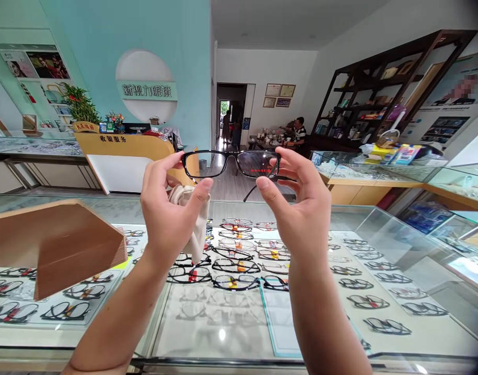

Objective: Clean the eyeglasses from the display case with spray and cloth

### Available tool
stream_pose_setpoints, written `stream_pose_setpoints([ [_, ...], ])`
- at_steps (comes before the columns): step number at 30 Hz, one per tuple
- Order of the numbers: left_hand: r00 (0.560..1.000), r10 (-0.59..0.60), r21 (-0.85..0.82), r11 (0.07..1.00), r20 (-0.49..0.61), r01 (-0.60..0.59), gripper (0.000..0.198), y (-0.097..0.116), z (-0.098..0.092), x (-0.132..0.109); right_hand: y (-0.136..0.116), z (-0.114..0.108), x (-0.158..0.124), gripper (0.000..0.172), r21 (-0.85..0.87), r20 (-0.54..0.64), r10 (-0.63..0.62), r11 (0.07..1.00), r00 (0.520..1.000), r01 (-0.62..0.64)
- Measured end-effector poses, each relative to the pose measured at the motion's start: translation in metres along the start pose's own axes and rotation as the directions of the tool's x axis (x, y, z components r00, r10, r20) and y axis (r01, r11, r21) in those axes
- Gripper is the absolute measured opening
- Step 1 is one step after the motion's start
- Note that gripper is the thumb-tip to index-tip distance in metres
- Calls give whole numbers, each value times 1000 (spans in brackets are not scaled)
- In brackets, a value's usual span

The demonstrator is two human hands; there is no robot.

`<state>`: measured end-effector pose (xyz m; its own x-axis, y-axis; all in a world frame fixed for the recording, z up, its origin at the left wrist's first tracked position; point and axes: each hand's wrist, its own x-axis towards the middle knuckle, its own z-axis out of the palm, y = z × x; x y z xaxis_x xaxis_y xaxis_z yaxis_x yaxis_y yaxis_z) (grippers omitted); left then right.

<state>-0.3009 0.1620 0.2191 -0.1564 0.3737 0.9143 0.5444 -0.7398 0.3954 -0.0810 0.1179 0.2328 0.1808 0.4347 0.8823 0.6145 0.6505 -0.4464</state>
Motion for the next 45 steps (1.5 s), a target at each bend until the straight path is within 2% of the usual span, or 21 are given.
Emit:
stream_pose_setpoints([
  [5, 999, -45, -10, 999, -2, 45, 57, 0, 0, -1, 2, 2, 0, 52, 34, 24, 60, 998, 998, -61],
  [10, 1000, -1, 26, 1000, -12, 1, 55, -1, 1, -1, 1, 4, -1, 52, 62, 22, 123, 990, 992, -124],
  [18, 999, -9, -9, 1000, -44, 9, 53, 3, -1, 1, -2, 9, -5, 58, -31, 19, 116, 993, 993, -116],
  [27, 998, -20, -39, 999, -59, 17, 51, 5, -2, 3, -4, 12, -6, 54, -71, -16, 92, 993, 996, -93],
  [36, 998, 17, -31, 999, -61, -19, 52, 3, -2, 3, -2, 15, -7, 54, -45, -29, 162, 986, 986, -163],
  [45, 995, 52, -20, 998, -81, -53, 55, 5, -3, 3, -2, 15, -7, 52, -72, -18, 168, 983, 986, -169],
])
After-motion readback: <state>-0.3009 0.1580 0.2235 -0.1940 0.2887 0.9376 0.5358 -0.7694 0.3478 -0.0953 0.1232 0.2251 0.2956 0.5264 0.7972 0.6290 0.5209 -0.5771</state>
